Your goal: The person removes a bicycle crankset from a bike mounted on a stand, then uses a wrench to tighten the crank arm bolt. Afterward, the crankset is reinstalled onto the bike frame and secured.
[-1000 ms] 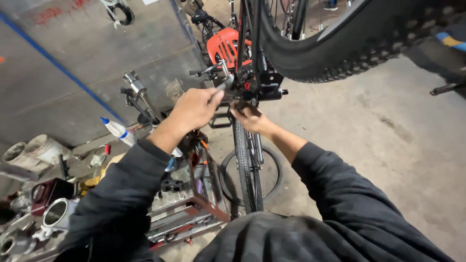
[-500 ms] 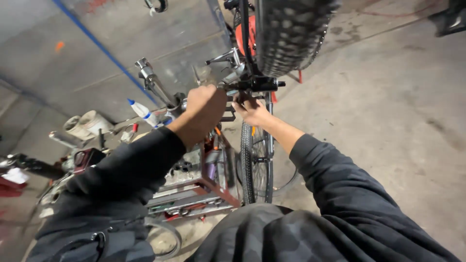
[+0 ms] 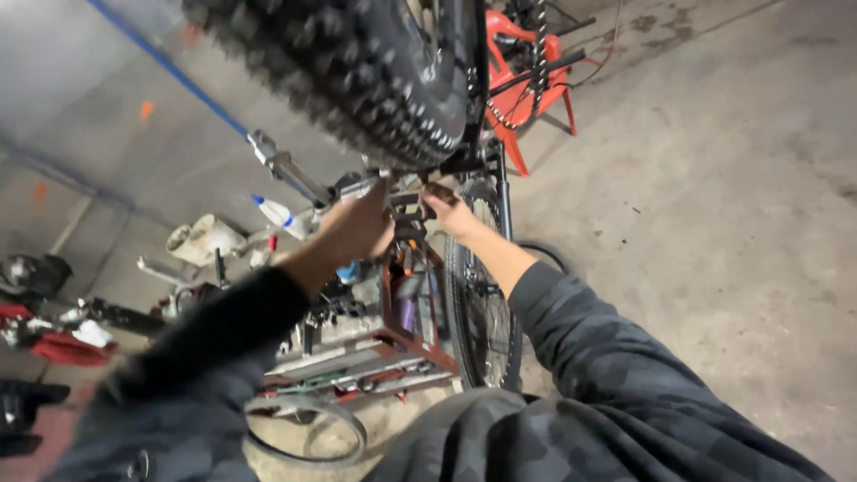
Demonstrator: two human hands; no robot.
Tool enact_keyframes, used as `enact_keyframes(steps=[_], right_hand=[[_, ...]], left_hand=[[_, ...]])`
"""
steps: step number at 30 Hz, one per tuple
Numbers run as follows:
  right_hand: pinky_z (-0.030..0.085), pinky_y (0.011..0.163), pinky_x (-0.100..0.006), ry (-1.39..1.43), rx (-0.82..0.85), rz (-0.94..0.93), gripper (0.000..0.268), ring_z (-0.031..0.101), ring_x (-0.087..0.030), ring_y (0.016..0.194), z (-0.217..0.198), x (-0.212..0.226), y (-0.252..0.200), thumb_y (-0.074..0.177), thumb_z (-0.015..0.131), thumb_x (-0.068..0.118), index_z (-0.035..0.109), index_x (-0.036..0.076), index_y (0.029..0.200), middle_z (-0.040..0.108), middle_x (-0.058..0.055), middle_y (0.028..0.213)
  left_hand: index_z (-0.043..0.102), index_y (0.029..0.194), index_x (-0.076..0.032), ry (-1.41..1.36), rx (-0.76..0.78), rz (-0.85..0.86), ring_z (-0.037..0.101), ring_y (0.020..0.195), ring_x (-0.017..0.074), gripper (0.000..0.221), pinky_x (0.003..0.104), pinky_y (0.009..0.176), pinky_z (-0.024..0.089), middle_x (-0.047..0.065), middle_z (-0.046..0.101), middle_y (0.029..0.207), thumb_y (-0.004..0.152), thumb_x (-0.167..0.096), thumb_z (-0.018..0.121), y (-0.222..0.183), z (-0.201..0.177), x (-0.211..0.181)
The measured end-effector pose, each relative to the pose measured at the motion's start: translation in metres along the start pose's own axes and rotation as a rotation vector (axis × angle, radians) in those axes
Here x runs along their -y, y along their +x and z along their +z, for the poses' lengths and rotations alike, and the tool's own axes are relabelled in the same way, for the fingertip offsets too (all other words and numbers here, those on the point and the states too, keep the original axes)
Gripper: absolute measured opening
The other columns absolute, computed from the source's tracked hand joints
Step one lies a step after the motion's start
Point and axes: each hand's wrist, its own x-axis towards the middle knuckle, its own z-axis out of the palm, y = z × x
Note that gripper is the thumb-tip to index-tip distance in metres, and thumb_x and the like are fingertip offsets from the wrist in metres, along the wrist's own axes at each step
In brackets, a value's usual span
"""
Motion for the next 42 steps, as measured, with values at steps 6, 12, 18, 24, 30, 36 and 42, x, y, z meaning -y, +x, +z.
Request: enact_keyframes(steps=[6,12,18,24,30,36,42], right_hand=[[0.047,0.072,-0.034,0.013,0.109,-0.142,0.032,0.049,-0.020,0.061,0.012,-0.010,-0.002,0.110,0.049,0.010,0.057,0.003,0.080,0.057,-0.009,0.062],[0.048,0.056,-0.030,-0.200,-0.301,0.465,0.075,0.060,-0.018,0.054,0.046,0.034,-0.035,0.096,0.044,0.079,0.056,0.016,0.057,0.058,-0.004,0.052],[0.053,0.092,-0.040,-0.285,-0.294,0.599,0.090,0.067,-0.031,0.105,0.047,0.052,-0.050,0.089,0.042,0.087,0.071,0.002,0.093,0.073,-0.021,0.100],[0.043,0.053,-0.028,-0.180,-0.182,0.418,0.056,0.054,-0.018,0.057,0.054,0.073,-0.053,0.107,0.048,0.060,0.059,0.014,0.078,0.050,-0.004,0.062],[0.042,0.057,-0.025,-0.276,-0.285,0.370,0.055,0.053,-0.015,0.062,0.055,0.053,-0.062,0.107,0.047,0.060,0.062,0.013,0.081,0.052,-0.002,0.066],[0.055,0.101,-0.046,-0.368,-0.451,0.460,0.081,0.067,-0.040,0.112,0.077,0.072,-0.065,0.097,0.055,0.071,0.069,-0.006,0.119,0.068,-0.032,0.115],[0.038,0.049,-0.022,-0.189,-0.469,0.519,0.055,0.048,-0.011,0.050,0.101,0.131,-0.079,0.106,0.044,0.061,0.052,0.016,0.074,0.043,0.003,0.060]], left_hand=[[0.054,0.134,-0.022,-0.299,-0.034,-0.325,0.071,0.101,0.0500,0.042,0.060,0.089,0.057,0.027,0.074,0.101,0.096,-0.035,0.042,-0.037,0.008,-0.051],[0.059,0.125,-0.011,-0.058,-0.859,-0.055,0.070,0.053,0.0277,0.029,0.039,0.051,0.055,0.006,0.065,0.057,0.105,-0.024,0.043,-0.022,0.082,-0.042],[0.048,0.142,-0.002,-0.459,-0.505,-0.030,0.072,0.081,0.0516,0.054,0.061,0.076,0.054,0.030,0.071,0.077,0.109,-0.042,0.032,-0.016,0.074,-0.020],[0.065,0.123,-0.016,-0.697,-0.133,0.085,0.068,0.101,0.0513,0.058,0.063,0.087,0.051,0.028,0.073,0.092,0.104,-0.061,0.033,-0.028,0.030,0.019],[0.059,0.085,-0.009,-0.948,-0.169,0.235,0.070,0.079,0.0455,0.058,0.055,0.076,0.051,0.021,0.064,0.068,0.108,-0.053,0.028,0.001,0.066,0.023],[0.055,0.079,-0.006,-0.913,-0.408,0.443,0.066,0.061,0.0484,0.057,0.049,0.058,0.049,0.025,0.056,0.057,0.108,-0.053,0.041,0.029,0.087,0.038],[0.067,0.084,-0.006,-0.634,-0.222,0.368,0.072,0.081,0.0475,0.036,0.056,0.072,0.055,0.024,0.070,0.073,0.094,-0.039,0.058,0.128,0.105,0.052]])
